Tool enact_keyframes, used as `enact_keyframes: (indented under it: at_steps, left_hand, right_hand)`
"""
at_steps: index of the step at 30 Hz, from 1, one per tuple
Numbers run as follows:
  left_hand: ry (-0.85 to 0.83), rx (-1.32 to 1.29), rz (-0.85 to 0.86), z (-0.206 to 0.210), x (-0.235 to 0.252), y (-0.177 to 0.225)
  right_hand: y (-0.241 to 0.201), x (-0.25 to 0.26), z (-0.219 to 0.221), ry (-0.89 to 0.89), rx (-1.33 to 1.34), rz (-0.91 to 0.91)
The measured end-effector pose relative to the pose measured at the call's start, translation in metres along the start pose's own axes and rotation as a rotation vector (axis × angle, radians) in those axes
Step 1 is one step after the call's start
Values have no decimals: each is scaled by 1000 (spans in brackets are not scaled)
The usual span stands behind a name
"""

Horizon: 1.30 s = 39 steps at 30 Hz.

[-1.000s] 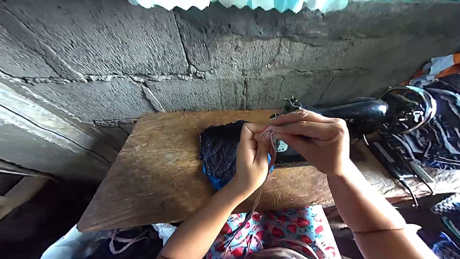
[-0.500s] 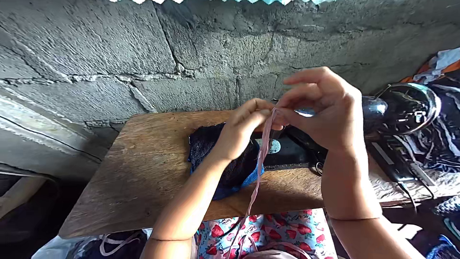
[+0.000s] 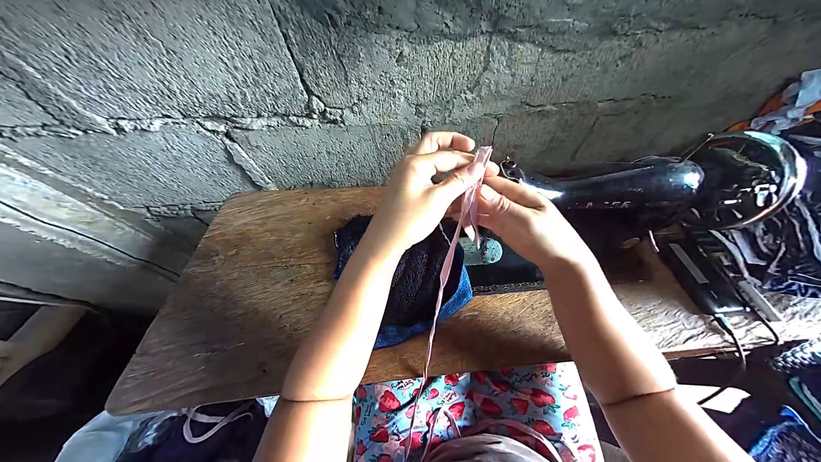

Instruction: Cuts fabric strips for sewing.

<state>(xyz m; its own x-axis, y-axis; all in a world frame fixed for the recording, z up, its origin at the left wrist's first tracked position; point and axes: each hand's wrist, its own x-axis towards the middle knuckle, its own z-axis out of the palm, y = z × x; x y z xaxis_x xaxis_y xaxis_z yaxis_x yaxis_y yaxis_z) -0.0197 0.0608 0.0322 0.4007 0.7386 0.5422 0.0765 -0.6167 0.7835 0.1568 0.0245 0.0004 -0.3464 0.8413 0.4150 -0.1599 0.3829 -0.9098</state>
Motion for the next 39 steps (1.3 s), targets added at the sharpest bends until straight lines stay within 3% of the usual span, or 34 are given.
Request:
enact_keyframes:
  at_steps: [3, 8, 16, 20, 23, 27, 29, 31, 33, 35, 39]
  left_hand:
    - [-13, -122, -63, 2, 2, -3]
    - [114, -290, -159, 4, 9, -3]
    - [272, -279, -230, -2, 17, -15]
    - [307, -281, -257, -8, 3, -21]
    - [310, -158, -373, -18, -33, -47]
    - [106, 590, -426, -30, -98, -101]
    - [0, 803, -286, -31, -107, -99]
    - [-159, 678, -57, -25, -99, -89]
    - [-417, 410, 25, -14, -84, -88]
    - [-650, 315, -70, -6, -66, -87]
    - [-870, 231, -312, -1, -40, -88]
  right_hand:
    - [14, 2, 12, 9, 137, -14]
    - [23, -5, 27, 25, 211, 16]
    - [43, -25, 47, 58, 407, 168]
    - [44, -28, 39, 54, 348, 305]
    - [45, -30, 18, -81, 113, 536]
    - [62, -29, 3, -257, -274, 824]
    - [69, -28, 0, -339, -352, 869]
    - [70, -27, 0, -404, -372, 875]
    - [66, -25, 1, -442, -387, 860]
    - [64, -23, 2, -437, -420, 834]
    - [63, -26, 0, -407, -469, 830]
